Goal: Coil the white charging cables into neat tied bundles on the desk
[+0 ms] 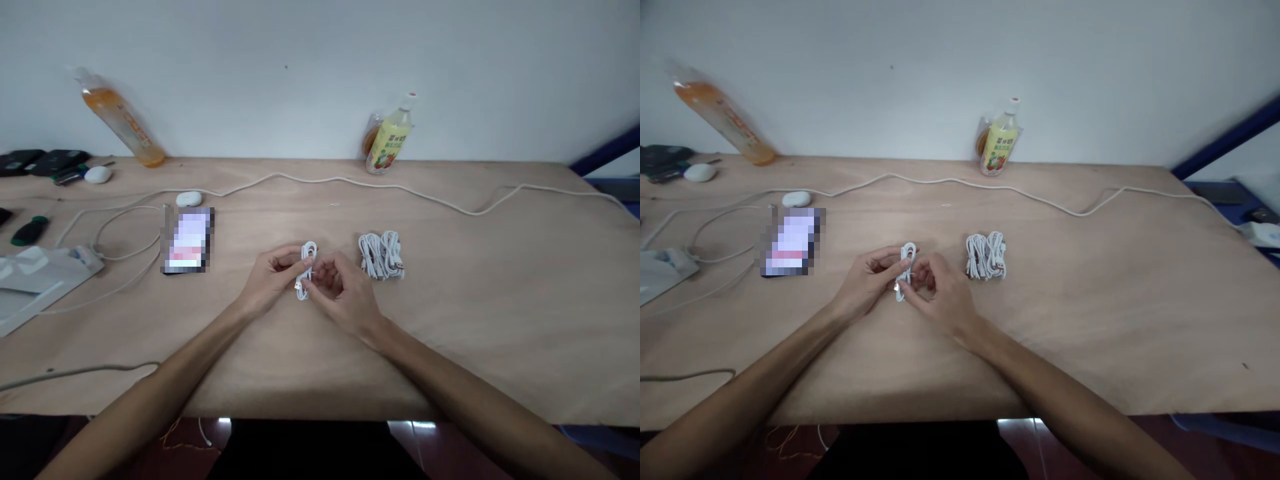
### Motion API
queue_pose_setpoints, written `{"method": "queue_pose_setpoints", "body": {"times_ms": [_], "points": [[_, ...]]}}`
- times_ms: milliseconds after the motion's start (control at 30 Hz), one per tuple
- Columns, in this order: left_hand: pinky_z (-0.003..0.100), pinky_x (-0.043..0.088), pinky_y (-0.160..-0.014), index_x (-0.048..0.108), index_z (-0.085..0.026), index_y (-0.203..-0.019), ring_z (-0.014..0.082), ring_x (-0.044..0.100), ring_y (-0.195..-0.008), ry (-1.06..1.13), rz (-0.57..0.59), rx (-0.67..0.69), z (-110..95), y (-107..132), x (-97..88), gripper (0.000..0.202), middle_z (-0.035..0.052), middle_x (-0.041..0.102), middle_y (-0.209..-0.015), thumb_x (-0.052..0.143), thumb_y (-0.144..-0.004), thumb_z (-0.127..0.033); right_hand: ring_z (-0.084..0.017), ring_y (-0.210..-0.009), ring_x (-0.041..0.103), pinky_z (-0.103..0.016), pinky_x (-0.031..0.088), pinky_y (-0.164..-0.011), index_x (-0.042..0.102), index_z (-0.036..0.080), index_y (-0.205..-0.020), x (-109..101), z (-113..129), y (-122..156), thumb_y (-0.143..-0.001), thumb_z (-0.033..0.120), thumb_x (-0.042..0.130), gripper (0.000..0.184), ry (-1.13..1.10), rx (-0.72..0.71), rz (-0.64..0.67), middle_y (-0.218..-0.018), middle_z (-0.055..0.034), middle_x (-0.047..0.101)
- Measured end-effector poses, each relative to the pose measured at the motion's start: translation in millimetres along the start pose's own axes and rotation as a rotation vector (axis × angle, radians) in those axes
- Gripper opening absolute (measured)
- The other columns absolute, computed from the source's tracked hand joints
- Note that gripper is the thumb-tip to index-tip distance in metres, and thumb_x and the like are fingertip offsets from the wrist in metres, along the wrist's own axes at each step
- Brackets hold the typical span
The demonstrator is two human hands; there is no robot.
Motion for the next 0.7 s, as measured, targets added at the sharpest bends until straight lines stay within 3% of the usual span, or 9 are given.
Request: {"method": "queue_pose_setpoints", "body": {"times_ms": [167,367,533,700], "points": [[0.032,0.062,-0.076,0.087,-0.018,-0.11,0.022,0.078,-0.084,0.032,0.018,-0.015,-1.6,0.8,-0.4,0.049,0.0076,0.085,-0.097,0.092,-0.08,-0.056,-0.019,-0.074,0.069,-0.033,0.057,-0.069,0.064,0.024,-0.098,-1.4,-1.7,0.6,-0.102,0.024,0.065,0.003,0.205,-0.166,-0.058,-0.088,-0.0044,0.074],[0.039,0.063,-0.092,0.086,-0.019,-0.117,0.026,0.081,-0.095,-0.091,0.012,0.077,-2.6,2.9,0.1,0.042,0.0084,0.087,-0.1,0.091,-0.082,-0.042,-0.021,-0.077,0.07,-0.034,0.055,-0.071,0.068,0.024,-0.098,-2.4,-0.1,1.9,-0.105,0.022,0.06,0.011,0.4,-0.236,-0.134,-0.087,-0.006,0.075],[0.038,0.064,-0.085,0.087,-0.019,-0.105,0.0241,0.08,-0.084,-0.12,0.005,0.109,-2.3,3.8,2.3,0.037,0.0083,0.087,-0.094,0.092,-0.081,-0.045,-0.023,-0.078,0.07,-0.035,0.05,-0.069,0.07,0.023,-0.095,-0.9,0.0,3.8,-0.105,0.019,0.06,0.016,0.5,-0.316,-0.16,-0.084,-0.0067,0.075],[0.038,0.064,-0.088,0.087,-0.019,-0.103,0.0241,0.079,-0.087,-0.145,0.001,0.125,-3.5,3.3,1.3,0.034,0.007,0.086,-0.091,0.092,-0.081,-0.044,-0.024,-0.076,0.066,-0.037,0.046,-0.068,0.069,0.023,-0.088,-0.8,-0.3,3.5,-0.106,0.015,0.057,0.023,0.536,-0.36,-0.15,-0.079,-0.0066,0.072]]}}
Point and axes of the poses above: each hand's wrist, its own y-axis away from the middle knuckle, its own x-axis out of the palm, z = x × y, the point moved 1 cm from there along -y, towards the middle knuckle
